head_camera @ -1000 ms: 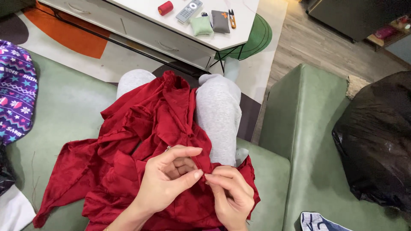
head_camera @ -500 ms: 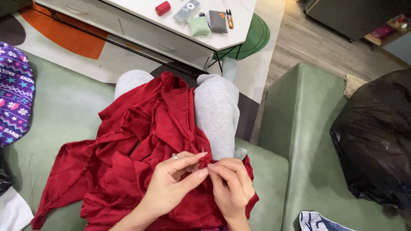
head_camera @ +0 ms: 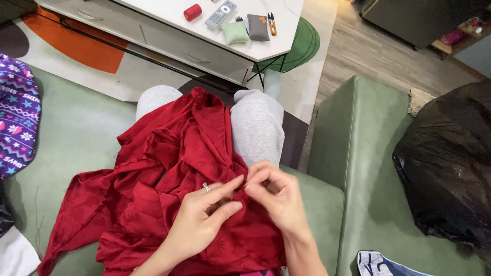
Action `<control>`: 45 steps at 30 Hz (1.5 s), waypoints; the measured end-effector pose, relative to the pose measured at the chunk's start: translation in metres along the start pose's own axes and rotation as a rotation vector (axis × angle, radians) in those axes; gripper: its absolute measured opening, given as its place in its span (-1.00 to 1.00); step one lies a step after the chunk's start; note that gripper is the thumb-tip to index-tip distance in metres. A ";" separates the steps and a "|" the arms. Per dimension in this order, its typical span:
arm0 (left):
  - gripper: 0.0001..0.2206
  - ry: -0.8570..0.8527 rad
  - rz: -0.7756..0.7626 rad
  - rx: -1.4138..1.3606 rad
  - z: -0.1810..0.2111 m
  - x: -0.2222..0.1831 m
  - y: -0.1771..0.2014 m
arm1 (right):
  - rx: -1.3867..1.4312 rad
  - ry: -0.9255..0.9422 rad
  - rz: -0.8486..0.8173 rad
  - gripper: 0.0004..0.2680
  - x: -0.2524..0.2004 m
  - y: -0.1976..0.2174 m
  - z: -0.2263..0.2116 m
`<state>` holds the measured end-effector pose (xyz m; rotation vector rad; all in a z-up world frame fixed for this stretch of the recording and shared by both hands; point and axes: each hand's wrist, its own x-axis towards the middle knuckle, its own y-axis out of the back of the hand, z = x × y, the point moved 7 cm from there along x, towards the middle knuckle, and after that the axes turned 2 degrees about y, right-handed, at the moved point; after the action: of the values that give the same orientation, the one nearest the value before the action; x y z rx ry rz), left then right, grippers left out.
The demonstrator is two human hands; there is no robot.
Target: Inspecting a red garment for quality and removing loose threads by hand
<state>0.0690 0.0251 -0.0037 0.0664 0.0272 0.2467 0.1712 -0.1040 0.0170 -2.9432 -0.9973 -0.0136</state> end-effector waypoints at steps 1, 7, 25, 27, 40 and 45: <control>-0.55 0.000 -0.001 -0.001 0.000 -0.001 0.000 | -0.001 0.000 0.001 -0.93 0.005 0.006 0.004; -0.46 0.144 0.010 -0.110 -0.010 -0.001 -0.002 | 0.046 0.089 0.277 -0.85 0.016 0.035 -0.001; -0.51 0.338 0.000 -0.295 -0.010 -0.002 -0.004 | -0.036 0.218 0.387 -0.92 0.041 0.044 -0.015; -0.60 0.367 0.006 -0.121 -0.019 -0.002 -0.006 | -0.116 0.315 0.391 -0.93 0.042 0.042 -0.015; -0.88 0.427 0.017 -0.215 -0.042 0.000 -0.024 | -0.239 0.437 0.527 -0.93 0.053 0.045 -0.007; -0.90 0.328 0.040 -0.219 -0.042 0.003 -0.025 | -0.242 0.350 0.543 -0.91 0.041 0.040 -0.028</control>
<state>0.0763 0.0043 -0.0473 -0.1920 0.3248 0.2975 0.2284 -0.1118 0.0444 -3.1531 -0.1493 -0.6452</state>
